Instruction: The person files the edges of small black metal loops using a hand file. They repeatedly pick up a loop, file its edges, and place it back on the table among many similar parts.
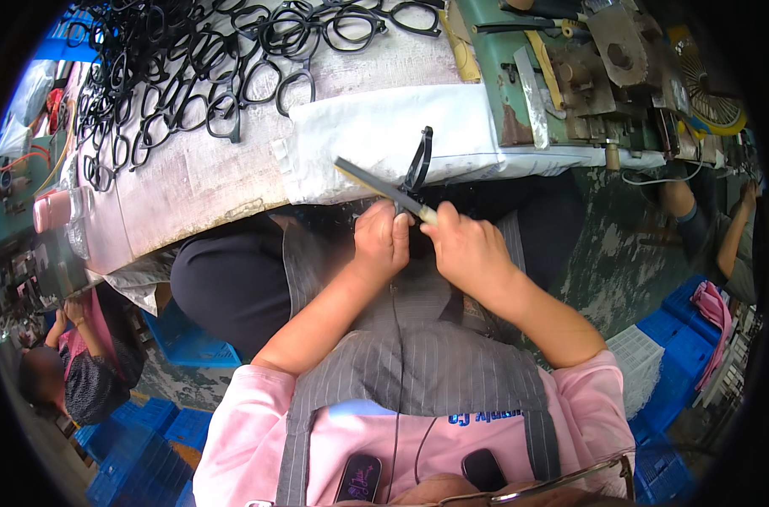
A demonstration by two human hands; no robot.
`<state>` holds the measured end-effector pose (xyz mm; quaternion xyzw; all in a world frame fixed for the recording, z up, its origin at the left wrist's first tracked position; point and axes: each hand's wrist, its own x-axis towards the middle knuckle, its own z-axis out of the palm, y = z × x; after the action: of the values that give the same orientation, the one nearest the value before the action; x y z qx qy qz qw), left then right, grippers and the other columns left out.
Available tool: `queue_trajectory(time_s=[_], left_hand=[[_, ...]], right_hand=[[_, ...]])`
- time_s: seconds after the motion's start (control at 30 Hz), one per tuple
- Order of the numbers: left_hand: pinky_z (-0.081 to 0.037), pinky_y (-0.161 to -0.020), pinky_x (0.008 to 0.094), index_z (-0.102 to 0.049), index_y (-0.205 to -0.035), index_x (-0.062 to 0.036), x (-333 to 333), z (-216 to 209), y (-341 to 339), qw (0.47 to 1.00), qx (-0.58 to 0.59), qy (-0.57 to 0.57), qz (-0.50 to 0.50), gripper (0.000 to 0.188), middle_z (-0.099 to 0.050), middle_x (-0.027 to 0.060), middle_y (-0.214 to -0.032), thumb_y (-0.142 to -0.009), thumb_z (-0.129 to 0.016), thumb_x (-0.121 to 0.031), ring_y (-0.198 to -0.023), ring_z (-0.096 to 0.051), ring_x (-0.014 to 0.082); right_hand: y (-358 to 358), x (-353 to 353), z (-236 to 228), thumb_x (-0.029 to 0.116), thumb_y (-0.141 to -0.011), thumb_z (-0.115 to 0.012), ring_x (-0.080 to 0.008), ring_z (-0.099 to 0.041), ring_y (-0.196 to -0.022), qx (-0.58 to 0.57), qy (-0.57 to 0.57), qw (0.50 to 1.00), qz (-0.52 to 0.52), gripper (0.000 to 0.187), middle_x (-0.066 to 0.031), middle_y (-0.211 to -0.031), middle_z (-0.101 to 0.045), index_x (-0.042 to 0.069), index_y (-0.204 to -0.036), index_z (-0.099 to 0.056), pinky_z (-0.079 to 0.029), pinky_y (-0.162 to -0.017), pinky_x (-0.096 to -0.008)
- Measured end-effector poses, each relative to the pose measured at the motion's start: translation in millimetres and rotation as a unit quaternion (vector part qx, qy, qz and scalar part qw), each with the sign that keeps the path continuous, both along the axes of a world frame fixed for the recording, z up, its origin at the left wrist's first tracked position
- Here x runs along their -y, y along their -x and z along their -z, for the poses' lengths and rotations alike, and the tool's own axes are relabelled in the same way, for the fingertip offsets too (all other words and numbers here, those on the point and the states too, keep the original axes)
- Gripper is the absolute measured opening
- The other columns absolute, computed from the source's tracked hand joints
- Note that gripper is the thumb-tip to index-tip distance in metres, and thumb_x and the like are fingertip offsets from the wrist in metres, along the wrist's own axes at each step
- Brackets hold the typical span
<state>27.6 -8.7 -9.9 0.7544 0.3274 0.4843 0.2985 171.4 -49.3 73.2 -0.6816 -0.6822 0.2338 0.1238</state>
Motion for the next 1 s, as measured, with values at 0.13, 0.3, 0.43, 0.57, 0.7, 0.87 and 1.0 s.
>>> queue_trajectory(time_s=[0.13,0.3,0.43,0.57,0.7,0.87,1.0], left_hand=[[-0.044,-0.051,0.0376,-0.054,-0.072,0.0,-0.4,0.5,0.6,1.0,-0.009,0.001,-0.002,0.015,-0.054,0.0123,-0.065,-0.087,-0.052,0.001,-0.056,-0.053,0.0298],[-0.043,-0.048,0.0376,-0.053,-0.071,-0.0003,0.3,2.8,-1.7,1.0,0.013,-0.008,-0.002,0.016,-0.053,0.012,-0.064,-0.087,-0.054,0.0,-0.052,-0.051,0.0301],[-0.043,-0.049,0.0377,-0.053,-0.071,-0.0002,-0.2,1.3,-1.7,1.0,-0.015,0.004,-0.012,0.017,-0.054,0.0115,-0.064,-0.088,-0.054,-0.001,-0.053,-0.052,0.0299],[-0.043,-0.049,0.0381,-0.054,-0.071,-0.0005,-0.6,-1.4,-0.8,1.0,-0.006,0.0,-0.007,0.016,-0.054,0.0118,-0.064,-0.087,-0.054,-0.001,-0.054,-0.052,0.0302],[-0.043,-0.05,0.0388,-0.054,-0.071,-0.001,0.4,-0.3,-1.2,1.0,-0.023,0.003,-0.022,0.016,-0.054,0.012,-0.064,-0.086,-0.054,-0.001,-0.055,-0.053,0.0306],[-0.043,-0.05,0.0389,-0.053,-0.07,-0.0013,-2.4,3.8,1.0,1.0,-0.021,-0.011,-0.009,0.016,-0.053,0.0119,-0.063,-0.087,-0.054,-0.001,-0.055,-0.052,0.0309],[-0.046,-0.056,0.0354,-0.054,-0.077,0.0001,-0.4,5.8,2.6,0.999,-0.039,-0.011,0.006,0.016,-0.058,0.011,-0.068,-0.092,-0.048,-0.003,-0.06,-0.057,0.0285]], right_hand=[[0.1,-1.9,6.0,0.024,-0.092,-0.057,-0.0348,-0.063,-0.053,0.001,-0.029,1.0,0.006,0.026,-0.0169,-0.058,-0.06,0.003,-0.08,-0.048,-0.051,-0.046,-0.0423],[1.6,8.0,13.1,0.024,-0.091,-0.058,-0.0335,-0.063,-0.053,0.041,0.048,0.998,0.017,0.025,-0.0163,-0.062,-0.061,0.003,-0.081,-0.047,-0.051,-0.046,-0.0418],[2.3,8.5,13.0,0.024,-0.09,-0.059,-0.0326,-0.063,-0.052,0.012,-0.069,0.998,0.004,0.026,-0.0161,-0.062,-0.06,0.003,-0.082,-0.047,-0.051,-0.045,-0.0405],[1.4,11.9,6.5,0.025,-0.09,-0.059,-0.0319,-0.062,-0.05,0.042,-0.021,0.999,0.004,0.026,-0.016,-0.061,-0.059,0.004,-0.081,-0.047,-0.051,-0.044,-0.04],[0.8,3.6,10.6,0.025,-0.091,-0.059,-0.0318,-0.062,-0.05,0.04,-0.024,0.999,-0.011,0.027,-0.0153,-0.058,-0.058,0.003,-0.081,-0.048,-0.05,-0.043,-0.0399],[-13.4,-8.3,11.9,0.025,-0.091,-0.057,-0.0362,-0.063,-0.054,-0.008,-0.012,0.999,-0.047,0.026,-0.0187,-0.057,-0.059,0.002,-0.081,-0.049,-0.051,-0.049,-0.0443],[-24.8,-10.7,5.1,0.025,-0.091,-0.056,-0.0401,-0.063,-0.058,-0.029,0.053,0.995,-0.078,0.026,-0.0209,-0.06,-0.061,0.001,-0.084,-0.051,-0.051,-0.053,-0.0487]])
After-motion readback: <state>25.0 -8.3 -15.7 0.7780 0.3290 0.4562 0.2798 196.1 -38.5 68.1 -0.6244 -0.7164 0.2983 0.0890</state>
